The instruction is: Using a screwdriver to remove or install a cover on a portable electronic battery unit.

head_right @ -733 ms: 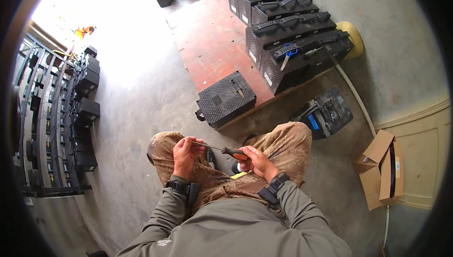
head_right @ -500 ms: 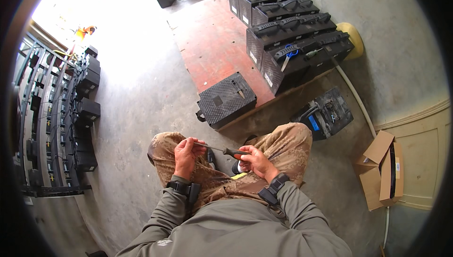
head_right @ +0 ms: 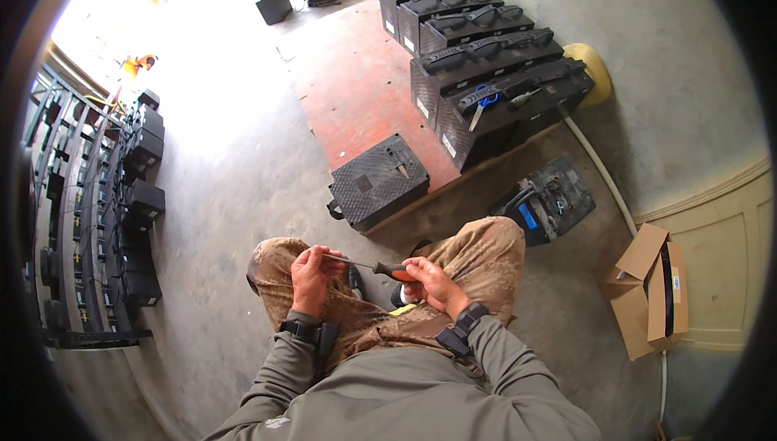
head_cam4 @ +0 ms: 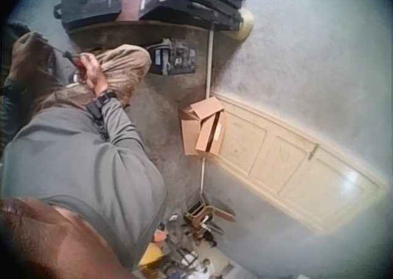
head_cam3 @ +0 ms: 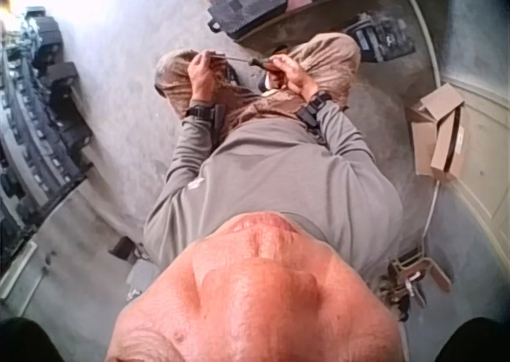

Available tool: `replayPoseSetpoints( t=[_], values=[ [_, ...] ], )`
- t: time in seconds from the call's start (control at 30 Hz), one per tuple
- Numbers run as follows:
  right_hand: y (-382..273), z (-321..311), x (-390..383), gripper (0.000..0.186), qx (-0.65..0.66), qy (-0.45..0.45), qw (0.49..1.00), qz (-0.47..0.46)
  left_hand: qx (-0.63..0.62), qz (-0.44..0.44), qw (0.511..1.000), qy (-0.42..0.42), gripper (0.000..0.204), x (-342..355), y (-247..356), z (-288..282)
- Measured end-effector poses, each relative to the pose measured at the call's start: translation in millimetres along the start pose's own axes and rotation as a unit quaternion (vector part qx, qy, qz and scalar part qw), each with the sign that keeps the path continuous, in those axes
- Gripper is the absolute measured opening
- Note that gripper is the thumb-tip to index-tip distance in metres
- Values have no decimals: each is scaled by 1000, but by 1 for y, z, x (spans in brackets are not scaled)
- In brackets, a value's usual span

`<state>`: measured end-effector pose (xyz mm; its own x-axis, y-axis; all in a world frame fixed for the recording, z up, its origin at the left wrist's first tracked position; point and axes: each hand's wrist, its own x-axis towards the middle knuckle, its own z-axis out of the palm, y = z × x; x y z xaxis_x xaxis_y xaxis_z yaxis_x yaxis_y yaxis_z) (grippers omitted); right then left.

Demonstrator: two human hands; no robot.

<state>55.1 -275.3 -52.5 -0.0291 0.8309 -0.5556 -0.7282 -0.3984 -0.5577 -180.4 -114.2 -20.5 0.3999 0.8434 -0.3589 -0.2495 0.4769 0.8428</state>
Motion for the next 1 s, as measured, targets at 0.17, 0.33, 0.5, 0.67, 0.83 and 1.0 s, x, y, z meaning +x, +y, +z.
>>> replayPoseSetpoints(
  t=[0.17, 0.33, 0.5, 0.67, 0.83, 1.0],
  values=[
    [-1, 0, -3, 29, 41, -9, 999, 18, -12, 3, 1000, 0, 29, 1, 0, 0],
    [0, 7, 0, 34, -9, 30, 1000, 3, 5, 5, 1000, -8, 29, 1, -2, -2],
    [0, -3, -1, 35, 17, -17, 1000, -4, -12, 6, 1000, -5, 29, 1, 0, 0],
    [-3, 1, -2, 31, 28, -2, 1000, 11, -12, 10, 1000, -9, 30, 2, 0, -2],
    [-4, 10, -2, 30, 9, 8, 1000, 2, 0, 9, 1000, -10, 29, 2, -3, -5],
    [-5, 5, -6, 35, 45, -10, 999, 13, -13, 12, 1000, -8, 29, 2, -2, -1]
  ],
)
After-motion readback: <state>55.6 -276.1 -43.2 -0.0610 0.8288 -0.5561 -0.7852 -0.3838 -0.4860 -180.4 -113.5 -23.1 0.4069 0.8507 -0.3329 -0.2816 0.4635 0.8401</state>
